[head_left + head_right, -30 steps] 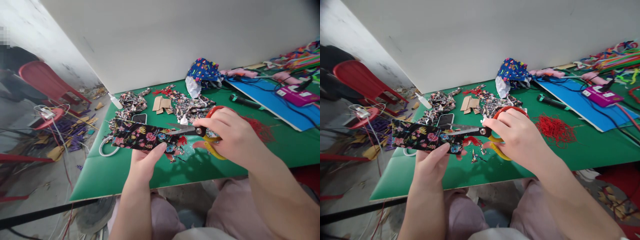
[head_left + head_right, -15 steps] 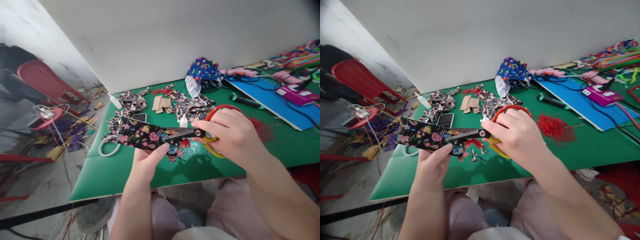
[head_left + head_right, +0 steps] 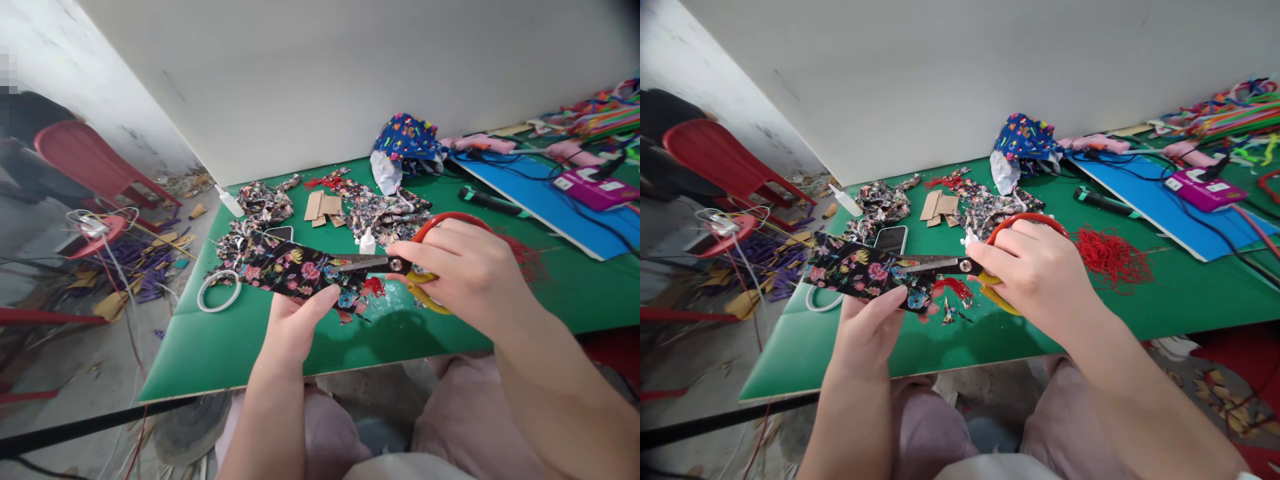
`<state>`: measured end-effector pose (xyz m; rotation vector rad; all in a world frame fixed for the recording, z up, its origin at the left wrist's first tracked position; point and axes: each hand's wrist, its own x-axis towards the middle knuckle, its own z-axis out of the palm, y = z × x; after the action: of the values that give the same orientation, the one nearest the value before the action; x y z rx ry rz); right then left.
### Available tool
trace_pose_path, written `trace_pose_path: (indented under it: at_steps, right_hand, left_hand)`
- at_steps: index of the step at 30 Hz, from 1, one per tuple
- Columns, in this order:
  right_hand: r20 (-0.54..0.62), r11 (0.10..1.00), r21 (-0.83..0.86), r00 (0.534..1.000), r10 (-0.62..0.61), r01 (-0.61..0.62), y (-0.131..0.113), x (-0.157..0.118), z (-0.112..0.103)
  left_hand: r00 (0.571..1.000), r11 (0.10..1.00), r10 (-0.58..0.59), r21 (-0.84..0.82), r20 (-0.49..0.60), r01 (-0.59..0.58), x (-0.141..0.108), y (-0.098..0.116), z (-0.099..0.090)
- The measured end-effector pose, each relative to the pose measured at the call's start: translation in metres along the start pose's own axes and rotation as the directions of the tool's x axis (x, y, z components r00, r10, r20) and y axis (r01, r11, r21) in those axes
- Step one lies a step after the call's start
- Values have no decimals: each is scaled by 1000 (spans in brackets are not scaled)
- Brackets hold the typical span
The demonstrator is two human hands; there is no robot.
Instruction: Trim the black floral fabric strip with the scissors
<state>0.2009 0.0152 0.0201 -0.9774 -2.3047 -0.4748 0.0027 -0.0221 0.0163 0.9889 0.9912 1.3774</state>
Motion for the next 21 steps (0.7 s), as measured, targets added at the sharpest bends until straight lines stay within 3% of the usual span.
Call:
trace_pose_path:
  at_steps: [15,21]
  right_hand:
    - [-5,998,-25,999,54,-54,-3,-2,1]
    - [-29,982,112,988,154,-150,-2,1,3]
  left_hand:
    - [1000,1000,-19,14,-19,19,0,-1,-1]
    - [1000,1000,-4,17,-17,4,0,-1,-2]
